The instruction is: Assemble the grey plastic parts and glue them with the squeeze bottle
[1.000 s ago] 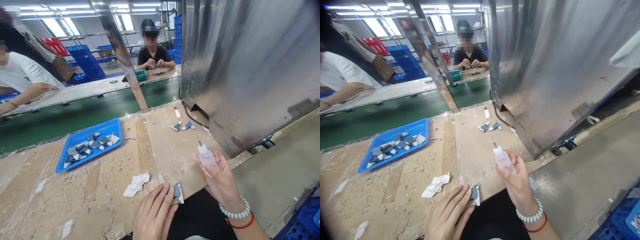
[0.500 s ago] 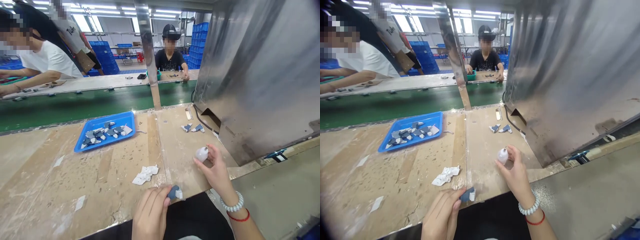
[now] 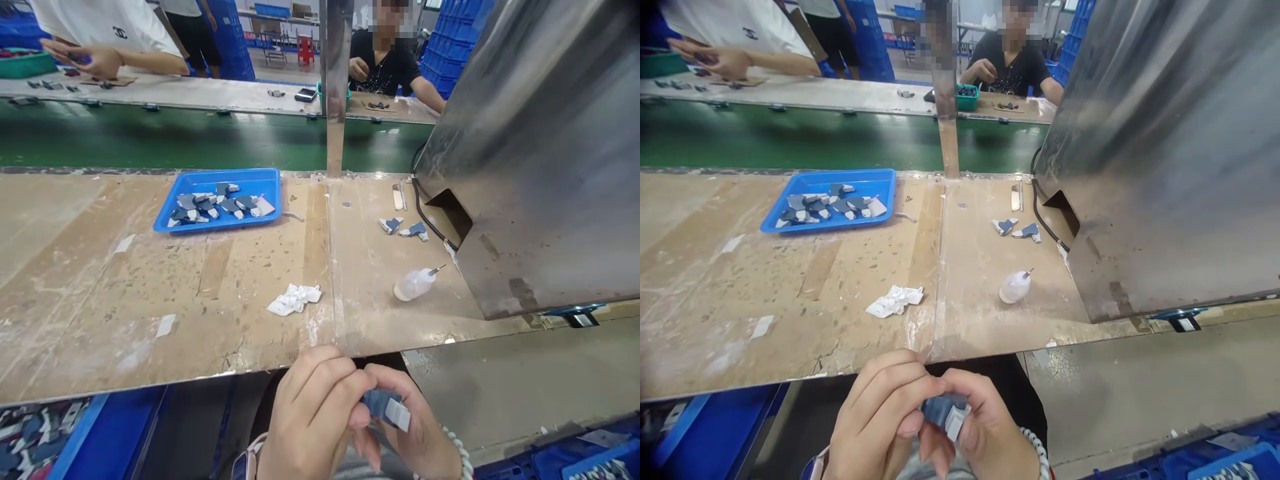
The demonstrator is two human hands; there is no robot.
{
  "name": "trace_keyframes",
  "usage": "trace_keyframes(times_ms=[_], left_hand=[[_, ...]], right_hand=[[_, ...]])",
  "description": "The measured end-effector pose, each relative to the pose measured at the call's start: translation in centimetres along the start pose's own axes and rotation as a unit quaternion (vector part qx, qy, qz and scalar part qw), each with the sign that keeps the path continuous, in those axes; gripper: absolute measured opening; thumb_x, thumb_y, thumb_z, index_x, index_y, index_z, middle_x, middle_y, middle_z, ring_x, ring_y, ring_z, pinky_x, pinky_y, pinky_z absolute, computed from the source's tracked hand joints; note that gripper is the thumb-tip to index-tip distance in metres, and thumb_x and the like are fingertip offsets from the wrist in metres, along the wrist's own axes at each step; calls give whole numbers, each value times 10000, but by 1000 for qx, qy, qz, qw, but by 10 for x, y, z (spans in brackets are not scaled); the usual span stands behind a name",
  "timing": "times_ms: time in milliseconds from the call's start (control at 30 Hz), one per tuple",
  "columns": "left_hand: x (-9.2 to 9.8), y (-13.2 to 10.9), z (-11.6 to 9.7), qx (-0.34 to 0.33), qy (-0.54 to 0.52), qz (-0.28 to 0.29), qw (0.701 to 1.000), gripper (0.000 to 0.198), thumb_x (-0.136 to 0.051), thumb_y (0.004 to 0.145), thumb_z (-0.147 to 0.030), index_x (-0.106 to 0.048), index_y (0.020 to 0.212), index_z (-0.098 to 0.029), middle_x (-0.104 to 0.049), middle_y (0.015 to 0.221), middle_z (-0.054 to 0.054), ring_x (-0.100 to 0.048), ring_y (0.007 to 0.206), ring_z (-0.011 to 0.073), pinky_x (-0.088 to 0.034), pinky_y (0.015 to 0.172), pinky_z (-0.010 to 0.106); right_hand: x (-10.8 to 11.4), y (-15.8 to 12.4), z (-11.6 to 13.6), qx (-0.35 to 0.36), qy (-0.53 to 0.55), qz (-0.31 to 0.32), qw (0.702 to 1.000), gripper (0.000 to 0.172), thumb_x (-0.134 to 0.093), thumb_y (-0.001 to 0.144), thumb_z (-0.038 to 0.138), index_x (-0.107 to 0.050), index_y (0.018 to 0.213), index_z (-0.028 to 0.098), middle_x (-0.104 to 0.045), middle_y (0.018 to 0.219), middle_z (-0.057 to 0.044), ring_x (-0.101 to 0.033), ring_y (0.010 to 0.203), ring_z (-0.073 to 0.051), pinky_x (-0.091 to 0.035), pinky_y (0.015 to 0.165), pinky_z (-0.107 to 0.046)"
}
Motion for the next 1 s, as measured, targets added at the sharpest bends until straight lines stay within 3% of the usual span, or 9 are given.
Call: trace_keyframes(times_ms=[100, 233, 333, 433, 533, 667, 800, 1000], left_hand=[[-2, 2, -1, 19, -7, 12, 1000, 399, -352, 1073, -334, -681, 956, -139, -655, 816, 41, -581, 863, 142, -508, 827, 243], [-1, 3, -2, 0, -21, 34, 999, 331, -402, 1065, -299, -680, 1005, -128, -661, 787, 35, -593, 764, 135, -536, 794, 280], [-4, 3, -1, -4, -75, 65, 995, 376, -478, 1020, -437, -665, 1120, -127, -688, 847, 56, -622, 835, 156, -557, 800, 299], [-10, 3, 0, 4, -152, 94, 984, 408, -617, 919, -515, -679, 1107, -158, -704, 929, 65, -633, 959, 184, -564, 856, 298], [-13, 2, 1, 14, -201, 105, 974, 308, -691, 900, -438, -700, 1034, -161, -715, 928, 55, -640, 985, 180, -557, 919, 293], [-14, 1, 3, 34, -226, 112, 967, 287, -751, 863, -399, -707, 1004, -152, -720, 881, 53, -646, 934, 185, -557, 955, 334], [-15, 3, 0, 63, -269, 126, 953, 218, -720, 894, -370, -710, 976, -168, -703, 814, 47, -665, 859, 182, -588, 879, 335], [-9, 2, -6, 80, -249, 119, 958, 229, -637, 956, -364, -709, 1012, -154, -733, 874, 64, -684, 943, 185, -584, 871, 315]], right_hand=[[0, 2, 5, 33, 53, 35, 997, 513, -703, 795, 684, -648, 950, 198, -576, 623, 27, -428, 448, -56, -356, 445, -161], [5, 0, 15, 65, 37, 34, 997, 490, -695, 812, 665, -667, 1007, 216, -556, 571, 37, -415, 418, -76, -366, 423, -183], [9, -1, 20, 81, -20, 0, 996, 528, -740, 743, 691, -695, 996, 230, -589, 601, 11, -469, 467, -120, -428, 454, -228], [7, 2, 18, 85, -59, 6, 995, 521, -787, 660, 704, -734, 890, 240, -619, 658, -5, -532, 573, -152, -502, 569, -267], [4, 4, 9, 64, -59, 43, 995, 505, -755, 687, 699, -751, 901, 242, -640, 667, -6, -566, 585, -158, -508, 572, -265], [3, 11, 3, -15, -73, 61, 995, 508, -742, 705, 699, -726, 866, 218, -652, 654, -16, -646, 631, -190, -517, 546, -266], [1, 23, 11, -66, -78, 50, 994, 495, -788, 677, 660, -711, 867, 210, -664, 667, -20, -702, 762, -238, -544, 577, -284], [-12, 13, -9, -106, -46, 65, 991, 519, -784, 611, 707, -683, 712, 209, -604, 536, 9, -690, 670, -238, -556, 570, -317]])
Point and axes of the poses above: each hand's wrist, its own y-axis towards the middle knuckle, its own x-axis out of the back of the hand, z = x × y, the point moved 8 cm from there along y, towards the middle knuckle
